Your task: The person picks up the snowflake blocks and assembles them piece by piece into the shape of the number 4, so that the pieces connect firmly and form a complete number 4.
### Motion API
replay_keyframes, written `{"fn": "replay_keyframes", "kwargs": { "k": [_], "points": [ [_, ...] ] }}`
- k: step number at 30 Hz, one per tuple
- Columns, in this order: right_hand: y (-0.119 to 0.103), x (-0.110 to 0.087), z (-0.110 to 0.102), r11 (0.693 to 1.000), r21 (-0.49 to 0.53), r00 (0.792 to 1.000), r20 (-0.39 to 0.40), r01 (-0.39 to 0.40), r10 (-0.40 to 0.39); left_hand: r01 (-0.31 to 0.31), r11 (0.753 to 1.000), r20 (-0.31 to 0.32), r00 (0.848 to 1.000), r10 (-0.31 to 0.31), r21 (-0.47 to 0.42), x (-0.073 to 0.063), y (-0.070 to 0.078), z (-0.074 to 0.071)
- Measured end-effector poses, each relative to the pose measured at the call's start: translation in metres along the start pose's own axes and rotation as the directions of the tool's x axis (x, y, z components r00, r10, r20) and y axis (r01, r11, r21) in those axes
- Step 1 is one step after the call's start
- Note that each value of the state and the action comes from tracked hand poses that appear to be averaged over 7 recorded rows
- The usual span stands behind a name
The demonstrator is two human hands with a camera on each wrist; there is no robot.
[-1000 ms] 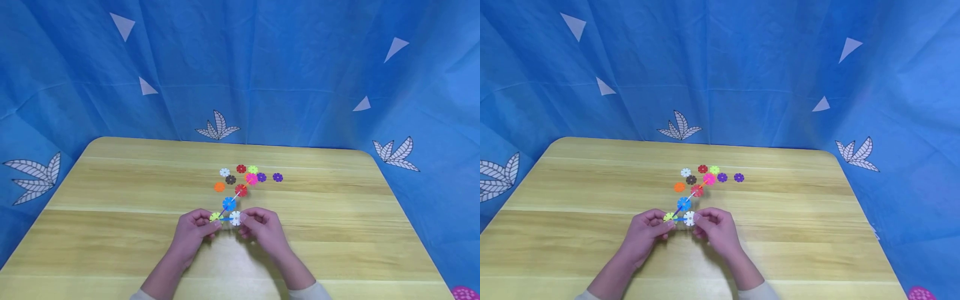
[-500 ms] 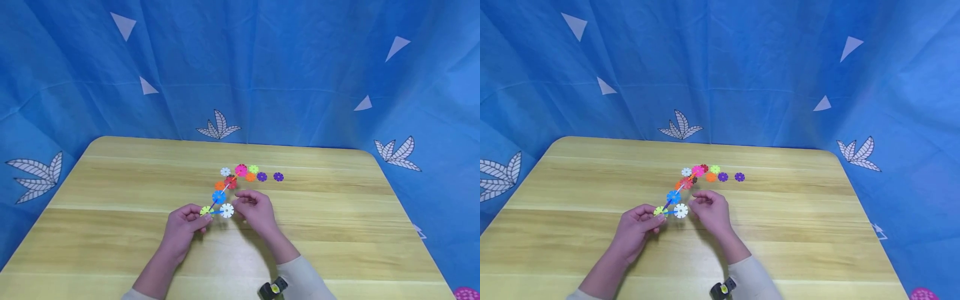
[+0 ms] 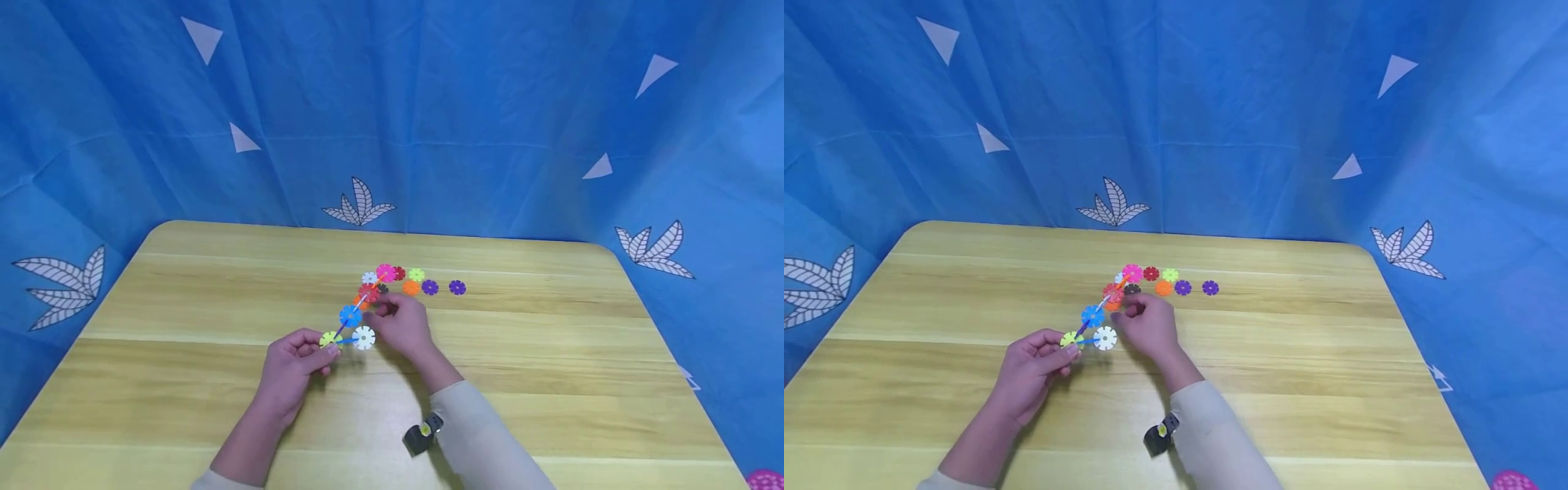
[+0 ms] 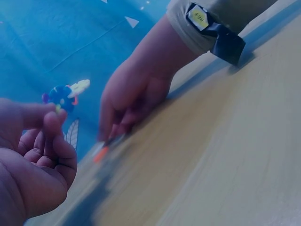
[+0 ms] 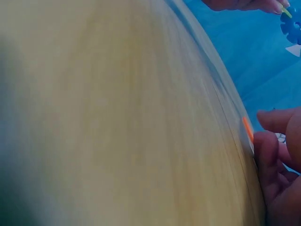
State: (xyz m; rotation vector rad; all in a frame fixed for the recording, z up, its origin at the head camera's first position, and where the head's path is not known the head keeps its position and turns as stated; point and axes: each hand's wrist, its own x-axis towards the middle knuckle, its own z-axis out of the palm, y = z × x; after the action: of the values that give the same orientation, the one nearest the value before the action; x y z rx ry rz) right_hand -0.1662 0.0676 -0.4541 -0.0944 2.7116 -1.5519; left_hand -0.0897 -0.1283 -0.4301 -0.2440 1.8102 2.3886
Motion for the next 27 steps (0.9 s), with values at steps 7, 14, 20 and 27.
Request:
{"fn": "replay_keyframes", "kwargs": {
  "k": [7, 14, 20, 27],
  "points": [
    [-0.002, 0.011, 0.010, 0.996, -0.093, 1.000, -0.021, 0.014, -0.017, -0.010, 1.000, -0.016, 1.000, 0.010, -0.013, 0.001, 0.002, -0.005],
    [-0.005, 0.015, 0.013, 0.989, -0.147, 0.999, -0.048, -0.027, 0.020, -0.009, 1.000, -0.023, 1.000, 0.008, -0.022, 0.001, 0.004, -0.008],
    [-0.007, 0.016, 0.015, 0.987, -0.147, 0.996, -0.071, -0.062, 0.052, -0.011, 0.999, -0.025, 1.000, 0.010, -0.037, 0.002, 0.004, -0.009],
    [-0.007, 0.017, 0.015, 0.980, -0.181, 0.995, -0.060, -0.086, 0.076, -0.006, 0.999, -0.017, 1.000, 0.006, -0.042, 0.002, 0.004, -0.010]
  ]
}}
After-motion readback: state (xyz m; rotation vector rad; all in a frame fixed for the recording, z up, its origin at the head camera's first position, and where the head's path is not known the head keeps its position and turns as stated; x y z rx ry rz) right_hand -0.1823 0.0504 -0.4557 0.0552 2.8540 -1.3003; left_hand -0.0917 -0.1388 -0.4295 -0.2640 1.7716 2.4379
